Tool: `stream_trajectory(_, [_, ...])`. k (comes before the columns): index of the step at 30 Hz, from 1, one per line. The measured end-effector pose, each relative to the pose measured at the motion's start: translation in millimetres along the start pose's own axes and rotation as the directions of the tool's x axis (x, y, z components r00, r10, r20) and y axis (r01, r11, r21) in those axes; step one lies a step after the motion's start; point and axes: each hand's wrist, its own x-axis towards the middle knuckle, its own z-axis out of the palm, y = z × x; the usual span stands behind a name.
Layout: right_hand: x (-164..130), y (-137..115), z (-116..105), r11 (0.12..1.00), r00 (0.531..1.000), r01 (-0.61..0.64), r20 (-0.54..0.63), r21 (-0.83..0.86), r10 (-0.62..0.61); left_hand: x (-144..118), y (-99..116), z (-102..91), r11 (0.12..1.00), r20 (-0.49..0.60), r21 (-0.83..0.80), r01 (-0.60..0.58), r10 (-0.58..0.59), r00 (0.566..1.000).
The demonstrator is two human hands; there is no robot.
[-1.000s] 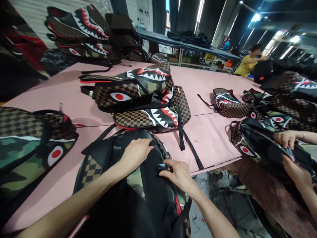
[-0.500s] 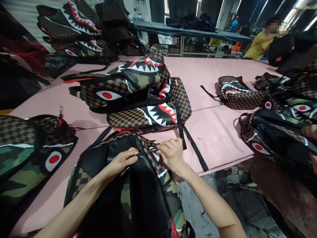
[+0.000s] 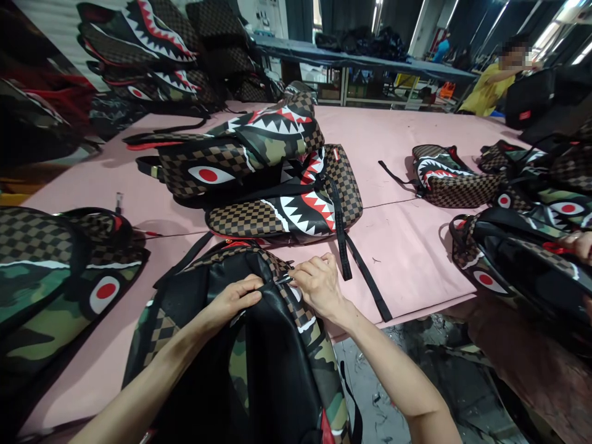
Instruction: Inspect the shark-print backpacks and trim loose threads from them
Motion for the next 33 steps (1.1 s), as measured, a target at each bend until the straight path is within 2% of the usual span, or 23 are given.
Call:
stream_trajectory(5, [5.9, 4.6, -1.3, 0.998, 0.998, 0.061, 0.016, -0.016, -0.061, 1.2, -2.0, -0.9, 1.000, 0.009, 0.018, -0.016, 0.016, 1.000])
stream_trajectory(9, [22.2, 15.0, -3.4, 0.975, 0.970, 0.222, 0.099, -0.009, -0.220, 2.6, -1.3, -1.2, 0.998, 0.020, 0.050, -0.026, 0.025, 0.999])
stream_trajectory(11, [28.6, 21.1, -4.2, 0.965, 0.954, 0.258, 0.149, 0.049, -0.262, 2.9, -0.5, -0.8, 0.998, 0.017, 0.053, -0.021, 0.020, 1.000])
stream_trajectory(14, [28.4, 27.3, -5.1, 0.973, 0.970, 0.137, 0.172, 0.188, -0.170, 3.4, -0.1, 0.1, 0.998, 0.014, 0.057, -0.006, 0.005, 1.000])
stream_trajectory(16, [22.9, 28.8, -4.9, 0.964, 0.988, 0.012, 0.147, 0.266, -0.053, 4.0, -0.8, 0.6, 0.998, 0.015, 0.057, -0.001, 0.000, 1.000])
stream_trajectory(18, [16.7, 28.8, -3.5, 0.952, 0.993, -0.055, 0.115, 0.302, 0.021, 4.6, -1.8, 1.0, 0.999, 0.016, 0.055, -0.002, 0.002, 1.000])
stream_trajectory(27, [15.2, 26.9, 6.3, 0.978, 0.989, 0.079, 0.111, 0.195, -0.102, 3.3, 0.2, 2.6, 0.999, 0.009, 0.041, 0.015, -0.016, 1.000])
stream_trajectory(33, [23.8, 29.6, 4.3, 0.969, 0.977, 0.121, 0.145, 0.213, -0.154, 3.8, -1.2, 2.2, 0.998, 0.010, 0.057, 0.009, -0.010, 1.000])
